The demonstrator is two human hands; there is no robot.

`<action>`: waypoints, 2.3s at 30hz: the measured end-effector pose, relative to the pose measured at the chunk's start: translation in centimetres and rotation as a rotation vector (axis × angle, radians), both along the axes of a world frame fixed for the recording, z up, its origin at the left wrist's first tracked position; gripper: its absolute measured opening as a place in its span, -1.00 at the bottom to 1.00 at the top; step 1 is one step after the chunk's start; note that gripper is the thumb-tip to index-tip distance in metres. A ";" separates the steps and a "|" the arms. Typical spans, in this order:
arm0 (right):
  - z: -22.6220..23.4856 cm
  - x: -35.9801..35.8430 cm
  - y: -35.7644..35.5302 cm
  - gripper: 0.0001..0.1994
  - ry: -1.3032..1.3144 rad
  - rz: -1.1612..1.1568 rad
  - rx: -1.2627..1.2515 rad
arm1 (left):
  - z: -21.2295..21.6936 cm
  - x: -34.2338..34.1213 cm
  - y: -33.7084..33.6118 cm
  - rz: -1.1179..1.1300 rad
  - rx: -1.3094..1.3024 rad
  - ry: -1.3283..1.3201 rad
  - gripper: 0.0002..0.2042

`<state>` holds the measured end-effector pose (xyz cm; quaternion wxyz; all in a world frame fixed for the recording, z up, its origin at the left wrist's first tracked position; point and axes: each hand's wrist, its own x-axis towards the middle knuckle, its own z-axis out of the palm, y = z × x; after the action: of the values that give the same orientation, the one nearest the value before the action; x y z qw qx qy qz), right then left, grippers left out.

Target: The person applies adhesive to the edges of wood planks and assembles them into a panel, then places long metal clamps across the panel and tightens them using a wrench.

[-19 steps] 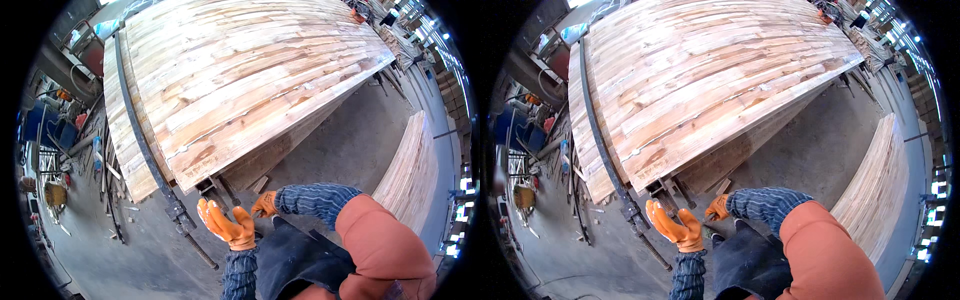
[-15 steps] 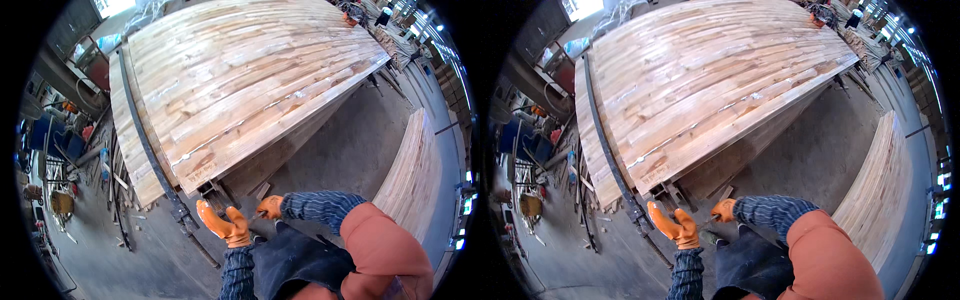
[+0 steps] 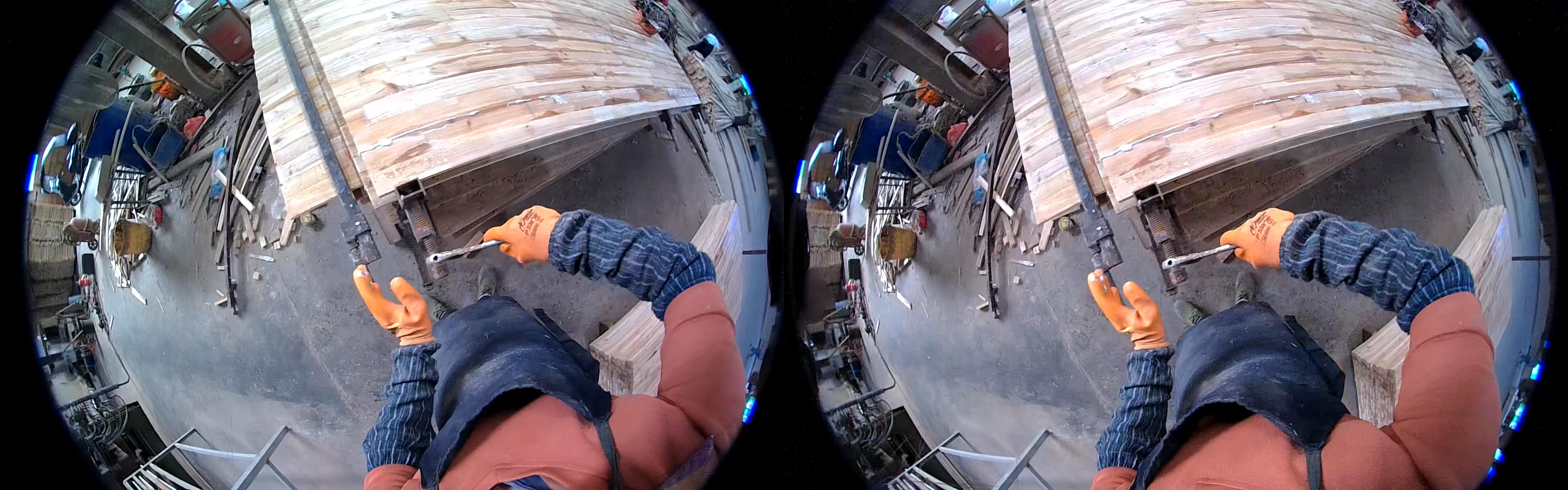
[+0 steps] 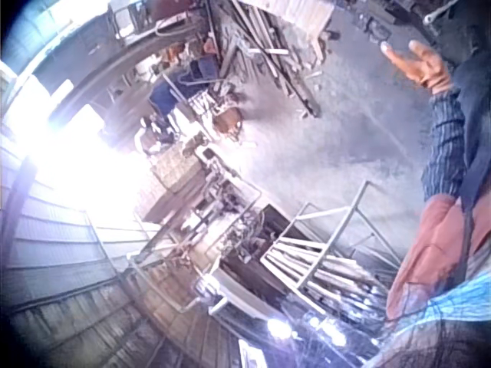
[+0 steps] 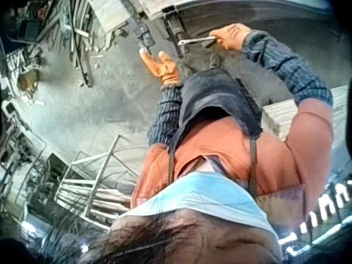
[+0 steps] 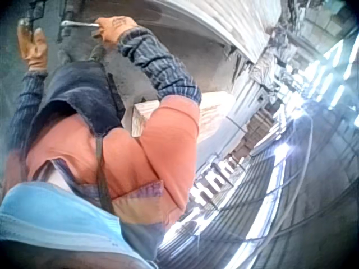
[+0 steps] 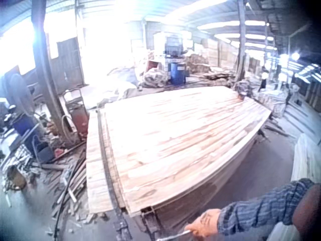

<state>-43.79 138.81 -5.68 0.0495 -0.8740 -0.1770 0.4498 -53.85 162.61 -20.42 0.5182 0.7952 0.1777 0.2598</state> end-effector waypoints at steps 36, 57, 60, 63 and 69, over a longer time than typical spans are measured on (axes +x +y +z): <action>-8.2 -6.8 -2.5 -0.76 -0.008 -0.067 0.114 | -4.4 4.7 -5.4 -0.333 -0.177 -0.080 -0.41; -22.6 -0.4 -3.7 -0.75 0.157 0.133 0.363 | -0.9 5.1 -7.9 -0.204 0.149 0.083 -0.46; -31.5 -1.3 -1.9 -0.76 0.208 0.055 0.722 | -1.3 5.1 -8.5 -0.255 0.426 0.040 -0.48; -33.8 -2.5 -1.0 -0.76 0.007 -0.012 0.737 | -1.0 5.2 -9.4 -0.280 0.522 0.053 -0.46; -30.0 -4.6 -2.7 -0.75 -0.044 -0.066 0.738 | -2.3 5.0 -7.4 -0.240 0.215 0.009 -0.36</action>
<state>-48.40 136.16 -35.71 0.3718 -0.8120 -0.3000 0.3352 -48.81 155.22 -22.73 0.4568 0.8627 0.0550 0.2100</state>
